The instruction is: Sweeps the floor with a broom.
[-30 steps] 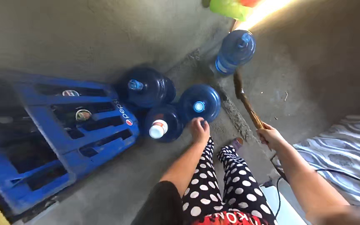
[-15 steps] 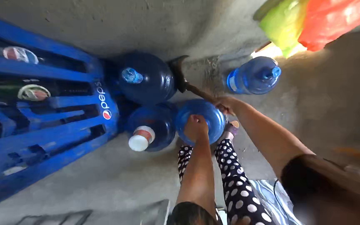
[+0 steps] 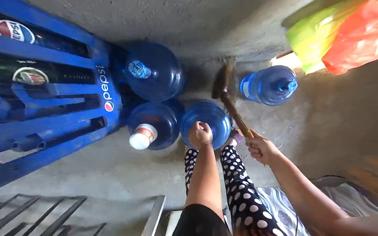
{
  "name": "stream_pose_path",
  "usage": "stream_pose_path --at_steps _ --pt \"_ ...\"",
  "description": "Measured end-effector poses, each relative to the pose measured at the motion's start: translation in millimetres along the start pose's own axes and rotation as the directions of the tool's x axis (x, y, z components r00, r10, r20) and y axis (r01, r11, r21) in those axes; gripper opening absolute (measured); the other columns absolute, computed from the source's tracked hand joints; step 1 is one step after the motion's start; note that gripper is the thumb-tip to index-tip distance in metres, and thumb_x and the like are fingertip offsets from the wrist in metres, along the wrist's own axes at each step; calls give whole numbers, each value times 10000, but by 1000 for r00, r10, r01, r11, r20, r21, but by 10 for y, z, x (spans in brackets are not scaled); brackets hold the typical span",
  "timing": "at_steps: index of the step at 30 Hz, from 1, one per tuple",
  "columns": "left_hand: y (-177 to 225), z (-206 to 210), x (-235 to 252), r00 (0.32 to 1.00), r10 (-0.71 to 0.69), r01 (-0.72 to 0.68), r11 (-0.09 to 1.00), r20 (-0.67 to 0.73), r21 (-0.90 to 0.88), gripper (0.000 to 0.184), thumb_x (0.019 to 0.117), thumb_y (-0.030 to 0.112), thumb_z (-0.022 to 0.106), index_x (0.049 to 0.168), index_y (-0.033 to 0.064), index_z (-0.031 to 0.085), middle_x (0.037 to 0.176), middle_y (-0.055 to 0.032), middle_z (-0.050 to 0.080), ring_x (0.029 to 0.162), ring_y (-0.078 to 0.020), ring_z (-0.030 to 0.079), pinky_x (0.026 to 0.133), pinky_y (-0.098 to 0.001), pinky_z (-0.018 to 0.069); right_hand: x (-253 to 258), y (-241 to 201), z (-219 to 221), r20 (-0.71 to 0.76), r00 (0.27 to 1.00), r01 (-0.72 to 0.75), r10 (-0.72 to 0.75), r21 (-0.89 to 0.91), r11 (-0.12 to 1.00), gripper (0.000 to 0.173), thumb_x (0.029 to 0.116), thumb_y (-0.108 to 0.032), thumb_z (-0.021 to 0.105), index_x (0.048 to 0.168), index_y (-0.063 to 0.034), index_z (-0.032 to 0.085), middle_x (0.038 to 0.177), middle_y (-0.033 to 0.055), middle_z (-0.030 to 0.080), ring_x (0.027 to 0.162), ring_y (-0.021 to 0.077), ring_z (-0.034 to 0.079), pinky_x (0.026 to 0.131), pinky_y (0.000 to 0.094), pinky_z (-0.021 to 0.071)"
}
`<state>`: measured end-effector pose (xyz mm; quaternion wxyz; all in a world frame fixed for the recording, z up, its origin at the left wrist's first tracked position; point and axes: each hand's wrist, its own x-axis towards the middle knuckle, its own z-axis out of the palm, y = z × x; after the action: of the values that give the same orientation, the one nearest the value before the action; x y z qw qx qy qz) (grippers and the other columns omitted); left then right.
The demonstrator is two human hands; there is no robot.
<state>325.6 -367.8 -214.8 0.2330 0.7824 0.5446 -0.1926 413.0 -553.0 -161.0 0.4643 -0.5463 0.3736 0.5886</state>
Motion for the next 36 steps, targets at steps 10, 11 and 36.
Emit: stream_pose_path --at_steps 10,11,36 --pt "36 -46 34 997 -50 48 999 59 24 345 1044 214 454 1191 28 705 1112 -186 733 1117 -344 683 961 -547 504 1234 -745 227 -53 998 42 -34 164 986 173 1056 -227 524 1191 -118 530 649 -38 432 413 19 380 375 165 361" --pt "14 -16 31 1000 -22 22 1000 13 11 337 1029 199 471 1177 13 710 1089 -199 737 1096 -360 692 945 -558 508 1149 -589 67 -67 998 35 -21 216 976 149 1066 -237 513 1147 -112 525 640 -38 444 406 19 385 369 164 366" --pt "101 -26 -49 996 21 -18 999 -82 45 399 1072 250 409 1277 29 672 1185 -199 715 1177 -345 663 998 -551 490 121 213 -2659 -277 960 231 35 858 458 270 1075 -308 359 935 -113 483 590 -21 445 404 29 445 382 148 410"
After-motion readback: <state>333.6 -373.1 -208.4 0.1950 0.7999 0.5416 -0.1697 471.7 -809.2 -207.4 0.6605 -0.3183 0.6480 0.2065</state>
